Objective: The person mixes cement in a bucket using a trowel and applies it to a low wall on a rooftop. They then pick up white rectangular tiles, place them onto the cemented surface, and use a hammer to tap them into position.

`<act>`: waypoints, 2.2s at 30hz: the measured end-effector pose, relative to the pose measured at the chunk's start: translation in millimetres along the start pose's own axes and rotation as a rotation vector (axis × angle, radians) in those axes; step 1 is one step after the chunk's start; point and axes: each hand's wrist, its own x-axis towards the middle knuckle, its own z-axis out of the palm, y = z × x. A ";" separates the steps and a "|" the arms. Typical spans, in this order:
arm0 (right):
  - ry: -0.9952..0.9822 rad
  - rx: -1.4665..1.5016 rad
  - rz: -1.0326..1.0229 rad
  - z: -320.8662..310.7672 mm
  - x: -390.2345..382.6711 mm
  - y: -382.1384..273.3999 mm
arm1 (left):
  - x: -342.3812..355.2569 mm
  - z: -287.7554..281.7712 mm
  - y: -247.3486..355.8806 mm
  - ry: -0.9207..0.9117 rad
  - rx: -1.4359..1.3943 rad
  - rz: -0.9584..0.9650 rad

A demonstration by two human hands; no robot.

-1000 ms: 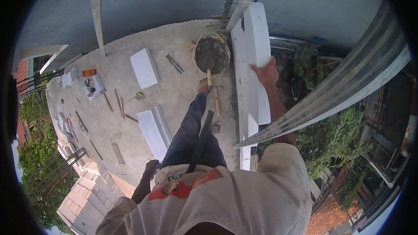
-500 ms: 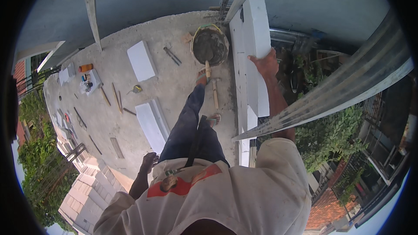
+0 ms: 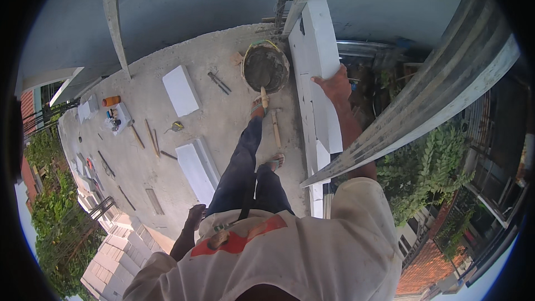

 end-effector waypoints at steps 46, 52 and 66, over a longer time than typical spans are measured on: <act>-0.099 1.143 1.615 262.7 -658.8 -202.2 | 2.0 552.5 537.2 -0.689 2.084 2.412; -0.551 1.210 1.248 330.9 -668.1 -285.0 | -12.4 543.5 538.7 -0.450 2.081 2.287; -0.128 1.138 1.334 279.2 -639.5 -153.1 | -85.5 523.7 502.8 -0.560 2.190 2.130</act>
